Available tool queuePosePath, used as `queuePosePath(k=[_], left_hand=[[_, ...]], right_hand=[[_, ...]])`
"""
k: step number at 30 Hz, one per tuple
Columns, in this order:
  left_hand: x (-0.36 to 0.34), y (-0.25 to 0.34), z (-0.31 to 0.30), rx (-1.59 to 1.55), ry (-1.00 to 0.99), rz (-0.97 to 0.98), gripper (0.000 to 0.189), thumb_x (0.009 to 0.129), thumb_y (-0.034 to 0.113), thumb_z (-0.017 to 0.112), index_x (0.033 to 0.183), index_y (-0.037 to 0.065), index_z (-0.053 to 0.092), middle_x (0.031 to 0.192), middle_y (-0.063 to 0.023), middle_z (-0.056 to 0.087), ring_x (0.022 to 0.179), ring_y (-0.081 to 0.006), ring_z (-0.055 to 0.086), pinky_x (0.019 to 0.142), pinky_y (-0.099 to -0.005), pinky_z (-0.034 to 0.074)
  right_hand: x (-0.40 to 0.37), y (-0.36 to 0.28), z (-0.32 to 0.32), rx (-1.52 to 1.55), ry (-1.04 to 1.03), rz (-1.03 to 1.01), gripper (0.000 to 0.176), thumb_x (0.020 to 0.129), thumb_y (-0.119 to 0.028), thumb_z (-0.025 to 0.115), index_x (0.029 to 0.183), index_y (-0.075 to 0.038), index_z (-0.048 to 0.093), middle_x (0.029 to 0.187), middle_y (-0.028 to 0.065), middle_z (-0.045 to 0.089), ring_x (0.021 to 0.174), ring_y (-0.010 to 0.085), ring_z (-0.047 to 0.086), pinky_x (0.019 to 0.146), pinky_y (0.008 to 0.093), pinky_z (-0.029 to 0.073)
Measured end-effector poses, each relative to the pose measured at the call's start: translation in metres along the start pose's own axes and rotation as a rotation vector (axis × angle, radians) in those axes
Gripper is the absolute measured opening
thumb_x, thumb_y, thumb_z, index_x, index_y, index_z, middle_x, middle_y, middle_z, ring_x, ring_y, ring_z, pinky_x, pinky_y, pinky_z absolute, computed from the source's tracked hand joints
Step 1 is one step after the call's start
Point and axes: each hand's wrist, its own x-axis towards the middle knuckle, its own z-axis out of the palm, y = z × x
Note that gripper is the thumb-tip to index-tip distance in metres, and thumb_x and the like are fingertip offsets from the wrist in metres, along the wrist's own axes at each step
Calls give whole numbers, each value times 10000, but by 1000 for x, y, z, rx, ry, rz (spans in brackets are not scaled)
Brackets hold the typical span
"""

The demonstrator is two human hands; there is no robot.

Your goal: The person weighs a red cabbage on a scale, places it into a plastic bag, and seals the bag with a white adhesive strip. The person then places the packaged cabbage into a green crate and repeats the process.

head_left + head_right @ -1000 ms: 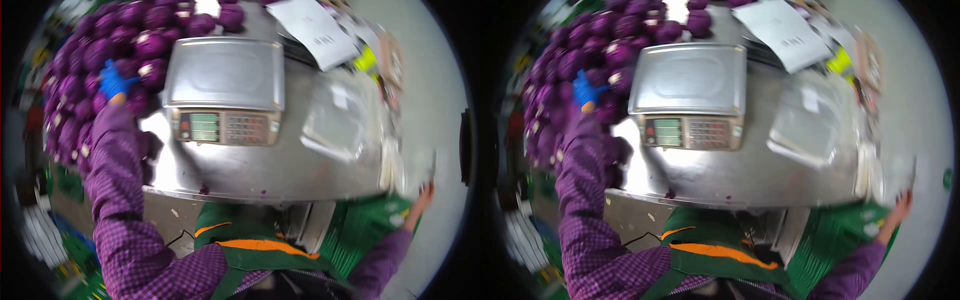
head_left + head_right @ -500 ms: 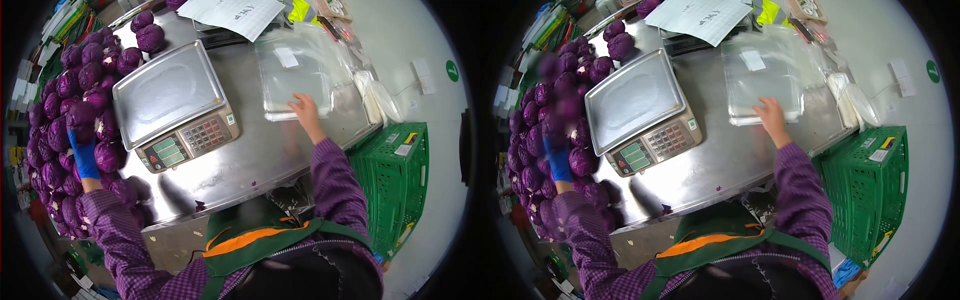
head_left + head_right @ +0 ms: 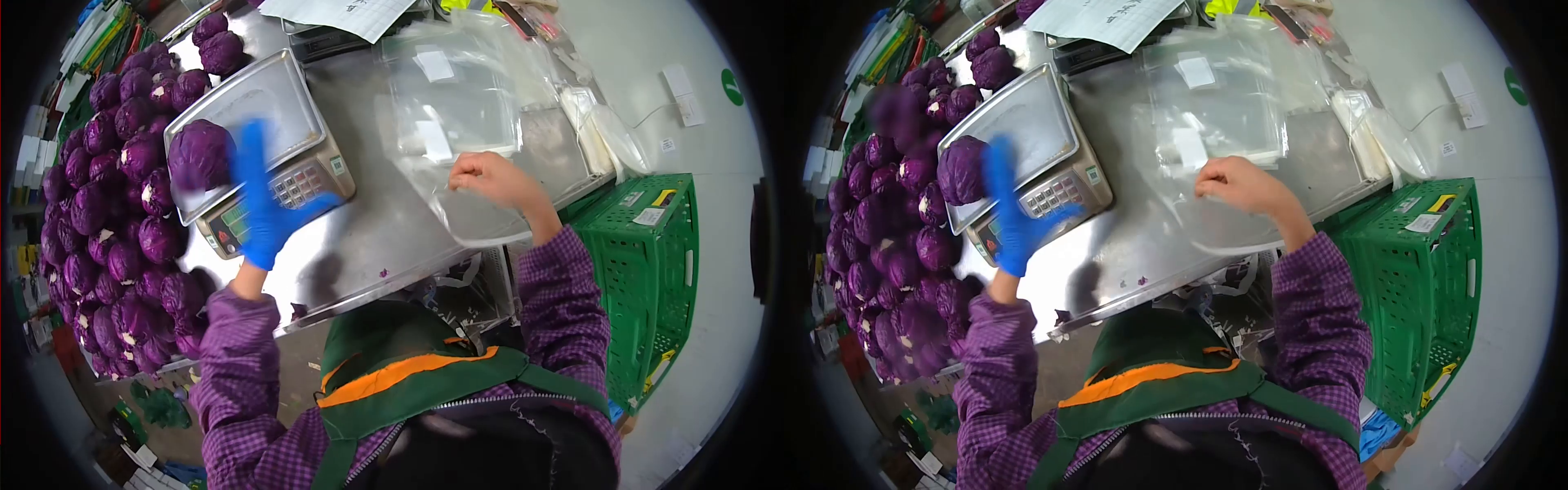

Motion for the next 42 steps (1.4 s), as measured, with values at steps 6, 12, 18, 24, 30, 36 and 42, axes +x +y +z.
queuePosePath(k=[6, 12, 18, 24, 30, 36, 42], left_hand=[[-23, 62, 111, -182, -576, -187, 259, 811, 320, 666, 997, 141, 693, 771, -36, 680, 865, -210, 650, 1040, -452, 306], [-31, 100, 87, -754, -883, -426, 354, 873, 315, 602, 1138, 82, 632, 1050, -108, 666, 889, -185, 651, 924, -358, 455], [-57, 130, 76, -1186, -274, -813, 528, 902, 296, 566, 1347, 48, 425, 1159, -162, 591, 1132, -210, 522, 965, -341, 425], [-101, 57, 26, -924, -198, -1025, 285, 898, 235, 524, 1089, 61, 644, 968, -9, 629, 885, -99, 560, 764, -247, 444], [-86, 13, -94, -1548, 425, -730, 310, 876, 191, 521, 1109, -7, 576, 753, 11, 468, 628, -95, 380, 656, -224, 371], [-33, -82, -104, -260, 834, -526, 189, 876, 25, 578, 1046, 62, 652, 906, 17, 598, 752, -61, 525, 685, -200, 435], [-70, -204, -99, -1076, 916, -677, 315, 942, 218, 531, 1212, 57, 546, 999, 12, 591, 852, -86, 540, 715, -228, 457]], right_hand=[[-91, -44, 41, 17, 240, -145, 353, 857, -162, 580, 1172, -6, 555, 1078, 135, 628, 993, 191, 595, 867, 299, 446], [-114, 21, 35, 254, 753, 85, 285, 916, -245, 527, 971, 18, 621, 780, 97, 662, 693, 163, 636, 632, 282, 503], [-47, 14, 67, 458, 482, -106, 366, 980, -306, 405, 1078, -25, 619, 835, 45, 628, 728, 116, 560, 663, 287, 463], [46, -8, 154, 773, 203, -62, 270, 885, -224, 574, 1123, -98, 607, 1020, 80, 617, 882, 167, 582, 697, 272, 480], [133, -75, 186, 792, -56, 34, 258, 909, -142, 505, 1133, -14, 522, 826, 12, 535, 665, 124, 519, 536, 231, 439], [244, -187, 212, 416, 567, -272, 439, 938, -381, 471, 858, 25, 617, 637, 99, 578, 580, 200, 535, 577, 323, 435], [283, -193, 227, 457, 287, -258, 496, 954, -402, 418, 844, 8, 674, 672, 124, 616, 723, 194, 621, 664, 284, 456]])
